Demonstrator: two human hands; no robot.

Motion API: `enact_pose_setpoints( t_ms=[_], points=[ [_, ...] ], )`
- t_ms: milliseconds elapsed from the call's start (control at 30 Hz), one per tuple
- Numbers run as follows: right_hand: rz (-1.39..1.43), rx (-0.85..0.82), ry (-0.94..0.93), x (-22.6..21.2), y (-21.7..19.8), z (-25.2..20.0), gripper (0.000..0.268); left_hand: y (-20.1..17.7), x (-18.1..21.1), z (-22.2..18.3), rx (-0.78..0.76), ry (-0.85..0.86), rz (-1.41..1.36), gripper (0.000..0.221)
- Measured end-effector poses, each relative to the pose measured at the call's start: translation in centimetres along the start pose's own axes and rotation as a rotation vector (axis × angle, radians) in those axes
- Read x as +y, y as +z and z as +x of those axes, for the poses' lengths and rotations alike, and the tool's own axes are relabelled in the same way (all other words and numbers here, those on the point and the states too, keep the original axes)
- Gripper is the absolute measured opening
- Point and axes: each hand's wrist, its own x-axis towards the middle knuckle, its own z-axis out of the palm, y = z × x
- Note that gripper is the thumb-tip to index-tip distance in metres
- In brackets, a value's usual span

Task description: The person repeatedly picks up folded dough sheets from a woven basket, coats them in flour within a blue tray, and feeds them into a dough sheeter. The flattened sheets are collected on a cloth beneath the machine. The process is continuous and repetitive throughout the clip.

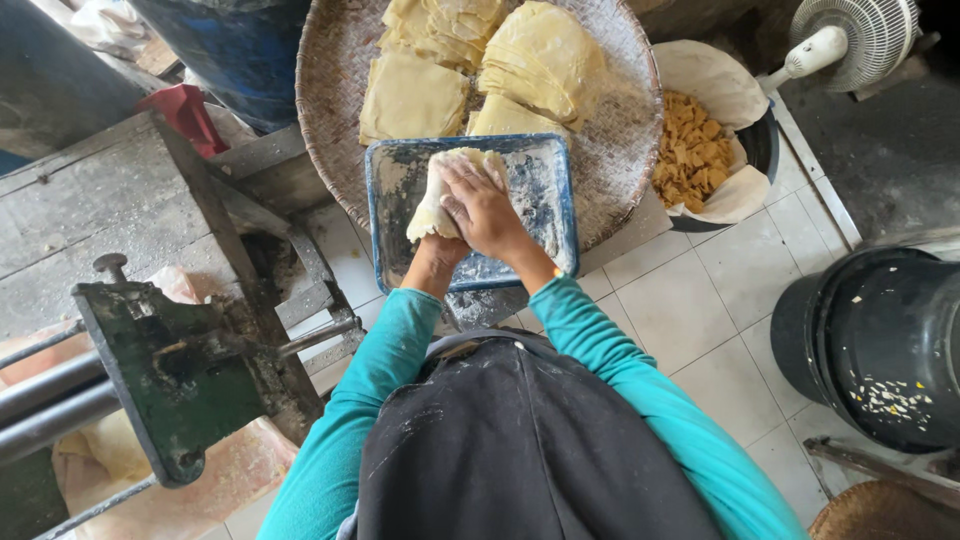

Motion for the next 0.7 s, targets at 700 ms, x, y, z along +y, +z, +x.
enact_pose_setpoints(
  t_ms=[700],
  points=[
    [2.132,-0.238,1.143,0.4,-0.5,4.6,0.039,2.9,5.0,-7.6,0.044,0.277,-0.067,0.055]
  ],
)
